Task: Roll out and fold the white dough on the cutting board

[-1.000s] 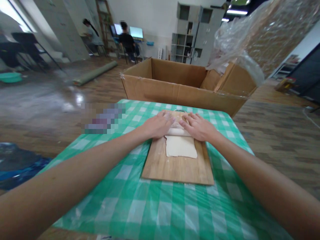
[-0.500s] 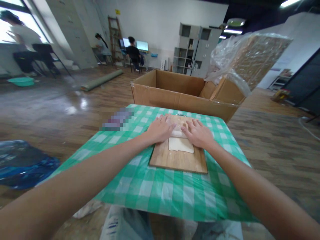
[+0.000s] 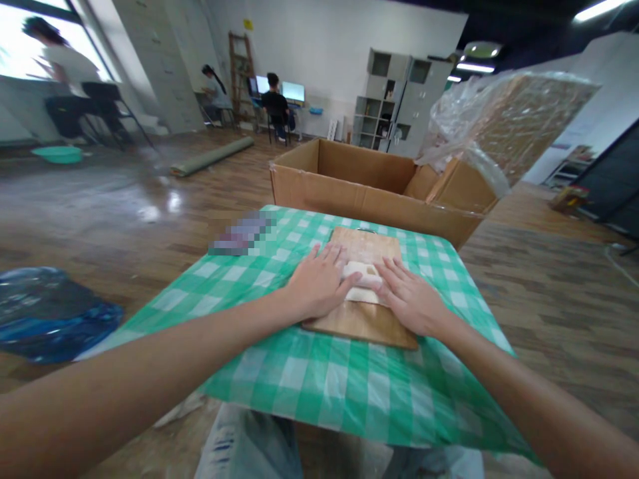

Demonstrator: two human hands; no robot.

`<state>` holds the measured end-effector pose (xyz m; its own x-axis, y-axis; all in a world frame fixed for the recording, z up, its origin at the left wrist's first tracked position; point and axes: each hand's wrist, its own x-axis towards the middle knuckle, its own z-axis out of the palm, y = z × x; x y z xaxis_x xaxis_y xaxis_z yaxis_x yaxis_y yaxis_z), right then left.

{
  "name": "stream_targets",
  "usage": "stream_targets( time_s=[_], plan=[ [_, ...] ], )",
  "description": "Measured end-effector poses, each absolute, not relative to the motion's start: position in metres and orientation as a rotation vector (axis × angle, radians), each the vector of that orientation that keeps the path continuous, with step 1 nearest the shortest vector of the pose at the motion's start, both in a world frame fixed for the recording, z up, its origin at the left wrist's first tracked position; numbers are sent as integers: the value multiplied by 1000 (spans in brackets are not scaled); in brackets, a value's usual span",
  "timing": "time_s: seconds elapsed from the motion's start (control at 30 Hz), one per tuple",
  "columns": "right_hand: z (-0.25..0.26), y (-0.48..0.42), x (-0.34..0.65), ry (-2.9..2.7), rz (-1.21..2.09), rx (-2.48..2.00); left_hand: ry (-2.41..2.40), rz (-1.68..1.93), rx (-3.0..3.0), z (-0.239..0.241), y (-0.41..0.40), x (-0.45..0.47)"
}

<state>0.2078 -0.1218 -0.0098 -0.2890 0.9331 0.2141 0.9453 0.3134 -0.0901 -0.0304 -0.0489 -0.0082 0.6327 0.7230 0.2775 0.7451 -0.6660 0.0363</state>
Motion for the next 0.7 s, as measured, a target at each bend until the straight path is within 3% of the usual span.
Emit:
stream_targets(
  time_s=[0.3, 0.7],
  plan=[
    [-4, -33, 230, -2642, -421, -1587, -1465, -282, -2835, 1, 36, 5],
    [-3, -13, 231, -2625, -273, -1676, -1339, -335, -2836, -10, 63, 10]
  ],
)
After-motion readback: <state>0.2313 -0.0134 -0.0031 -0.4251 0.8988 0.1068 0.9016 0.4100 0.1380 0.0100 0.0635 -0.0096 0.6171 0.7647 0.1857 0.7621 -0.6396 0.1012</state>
